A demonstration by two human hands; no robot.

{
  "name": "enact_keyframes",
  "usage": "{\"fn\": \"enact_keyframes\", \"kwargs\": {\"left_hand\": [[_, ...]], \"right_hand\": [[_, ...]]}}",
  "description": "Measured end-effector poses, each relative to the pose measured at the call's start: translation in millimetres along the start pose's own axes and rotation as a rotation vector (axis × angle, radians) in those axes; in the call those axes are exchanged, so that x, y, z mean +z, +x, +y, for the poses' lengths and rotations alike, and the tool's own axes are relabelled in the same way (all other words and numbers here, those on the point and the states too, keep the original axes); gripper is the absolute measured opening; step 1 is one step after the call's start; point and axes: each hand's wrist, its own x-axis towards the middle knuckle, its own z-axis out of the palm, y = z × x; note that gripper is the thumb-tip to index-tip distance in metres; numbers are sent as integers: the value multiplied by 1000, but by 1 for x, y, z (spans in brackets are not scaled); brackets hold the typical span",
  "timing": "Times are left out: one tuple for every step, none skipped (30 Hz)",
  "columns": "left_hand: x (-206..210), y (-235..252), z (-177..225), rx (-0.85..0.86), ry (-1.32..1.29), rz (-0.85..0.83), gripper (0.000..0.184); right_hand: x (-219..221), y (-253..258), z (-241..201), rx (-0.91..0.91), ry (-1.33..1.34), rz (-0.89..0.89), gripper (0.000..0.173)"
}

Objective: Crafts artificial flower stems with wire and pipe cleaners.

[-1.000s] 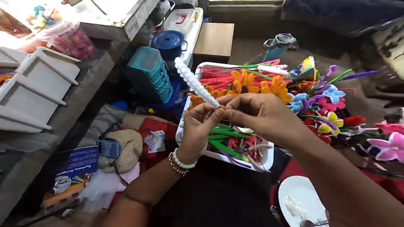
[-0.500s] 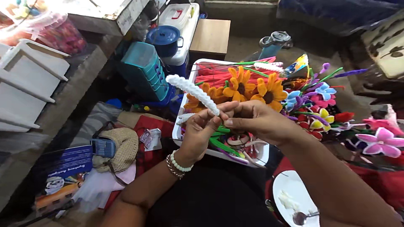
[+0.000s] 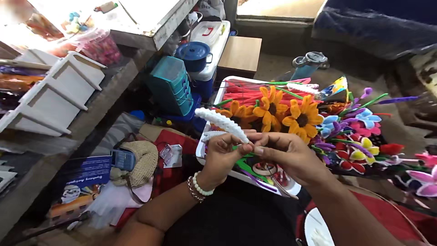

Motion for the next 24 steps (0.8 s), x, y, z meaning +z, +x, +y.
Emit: {"fn": "enact_keyframes", "kwargs": {"left_hand": [[1,-1,-1,7,0,-6,9],[2,-1,-2,14,6,-10,8],[2,-2,-4,16,4,-10,8],[2,-2,-5,10,-6,-7,8],[2,-3,-6,-5,-19,-4,9],[2,-4,-7,-29,-34,-1,9],[2,-6,-8,-64,-48,10,7],[3,-7,-8,-106,-66,27,6],[3,-8,-8,-145,-85,40,5],[4,-9,-8,-178,-86,50,5],[4,-9,-7,-198,-78,56,7],[4,-8,-6,-202,-72,65,9],[5,-6,-5,-198,-70,84,12],[6,-5,-4,-195,-67,115,12],[7,-5,-3,-199,-70,149,14],[7,-4,-2,-209,-78,167,17],[8,-4,-1,-215,-77,180,18],[9,-4,0,-214,-68,187,16],[9,-3,1,-206,-59,181,14],[9,-2,2,-195,-47,163,12],[8,-2,4,-185,-33,141,10],[7,-1,6,-180,-25,121,10],[7,-1,7,-178,-18,101,10],[7,-1,8,-176,-11,83,11]], "right_hand": [[-2,0,1,51,67,-23,8],[-4,1,4,93,122,-54,8],[-6,3,7,134,179,-88,8],[-7,6,10,170,235,-131,9],[-8,8,14,201,283,-183,10],[-9,10,19,222,326,-234,10],[-10,10,22,238,364,-267,11],[-10,10,23,245,388,-281,12],[-9,9,23,239,395,-280,13],[-7,7,21,222,382,-253,13],[-4,4,18,199,358,-197,12],[-2,2,15,175,331,-133,11],[1,1,12,156,290,-66,9],[3,-1,9,140,243,-4,8],[5,-1,6,123,202,45,7],[6,-2,5,107,165,83,6],[8,-3,3,95,120,111,5],[9,-4,3,82,71,131,3],[10,-4,2,71,27,139,2],[10,-5,3,64,6,137,2],[10,-5,3,63,6,127,3],[9,-4,4,74,40,108,3],[7,-3,4,103,101,79,4],[5,-2,4,143,173,32,7]]}}
